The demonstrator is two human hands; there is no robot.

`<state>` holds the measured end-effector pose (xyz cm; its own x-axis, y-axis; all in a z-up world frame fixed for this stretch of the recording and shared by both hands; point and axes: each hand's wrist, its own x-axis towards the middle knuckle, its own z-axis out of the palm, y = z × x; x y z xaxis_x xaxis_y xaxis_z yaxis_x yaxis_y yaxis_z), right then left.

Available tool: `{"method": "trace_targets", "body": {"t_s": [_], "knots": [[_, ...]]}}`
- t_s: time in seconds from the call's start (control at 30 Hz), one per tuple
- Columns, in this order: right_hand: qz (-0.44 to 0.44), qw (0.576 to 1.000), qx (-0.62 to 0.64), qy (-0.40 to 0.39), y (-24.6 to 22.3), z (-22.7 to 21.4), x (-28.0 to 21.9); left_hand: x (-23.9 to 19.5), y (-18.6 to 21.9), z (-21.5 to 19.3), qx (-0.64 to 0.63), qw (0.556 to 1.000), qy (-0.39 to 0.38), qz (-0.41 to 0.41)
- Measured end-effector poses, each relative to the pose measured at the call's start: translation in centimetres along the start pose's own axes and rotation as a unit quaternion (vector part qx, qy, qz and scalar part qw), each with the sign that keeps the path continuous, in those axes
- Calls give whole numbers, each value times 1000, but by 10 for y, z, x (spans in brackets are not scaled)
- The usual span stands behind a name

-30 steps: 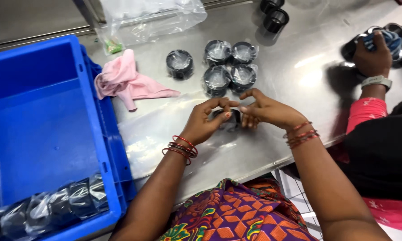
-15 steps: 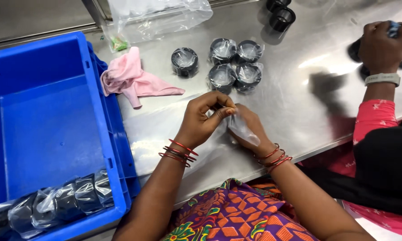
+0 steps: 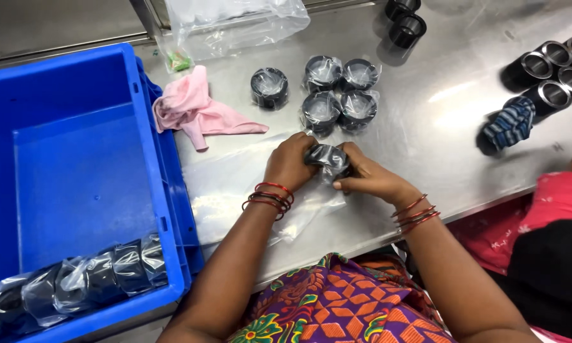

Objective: The person wipes the inside of a blue crate with a pink cloth, then places cylindrical metal parts into plastic bags and stacks the bags inside the crate.

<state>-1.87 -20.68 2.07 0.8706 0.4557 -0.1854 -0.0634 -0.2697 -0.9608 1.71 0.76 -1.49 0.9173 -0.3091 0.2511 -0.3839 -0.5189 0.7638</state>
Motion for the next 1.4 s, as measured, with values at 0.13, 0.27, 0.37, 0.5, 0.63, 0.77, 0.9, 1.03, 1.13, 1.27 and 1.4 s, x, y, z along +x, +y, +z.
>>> {"method": "trace_targets", "body": {"t_s": [0.13,0.27,0.37,0.5,0.63,0.77,0.9,1.03,1.13,1.27,1.4], "knots": [[26,997,-64,21,11,13,4,-1,-7,10,4,1000,-16,-21],[-162,924,-261,227,43,23,13,-8,5,-3,-24,1000,-13,10],[-138,871,-362,302,25,26,4,-8,3,-7,-43,998,-48,5],[-42,768,-499,399,12,9,-8,-7,-2,-9,-28,991,-129,-29],[-149,818,-447,330,17,-23,-15,-9,7,-5,16,992,-121,-26],[-124,878,-360,292,21,-39,5,-12,28,-11,80,988,-118,-56],[-64,916,-300,259,15,-40,34,-11,37,-12,120,982,-95,-110],[-168,885,-331,281,38,-91,71,-17,38,-9,121,984,-53,-122],[-90,962,-79,244,91,-204,96,-18,30,-1,84,991,-2,-102],[-130,838,-234,475,115,-302,169,-19,25,4,60,998,-5,-11],[-157,799,-367,450,144,-373,224,-14,31,-4,41,996,-75,33]]}}
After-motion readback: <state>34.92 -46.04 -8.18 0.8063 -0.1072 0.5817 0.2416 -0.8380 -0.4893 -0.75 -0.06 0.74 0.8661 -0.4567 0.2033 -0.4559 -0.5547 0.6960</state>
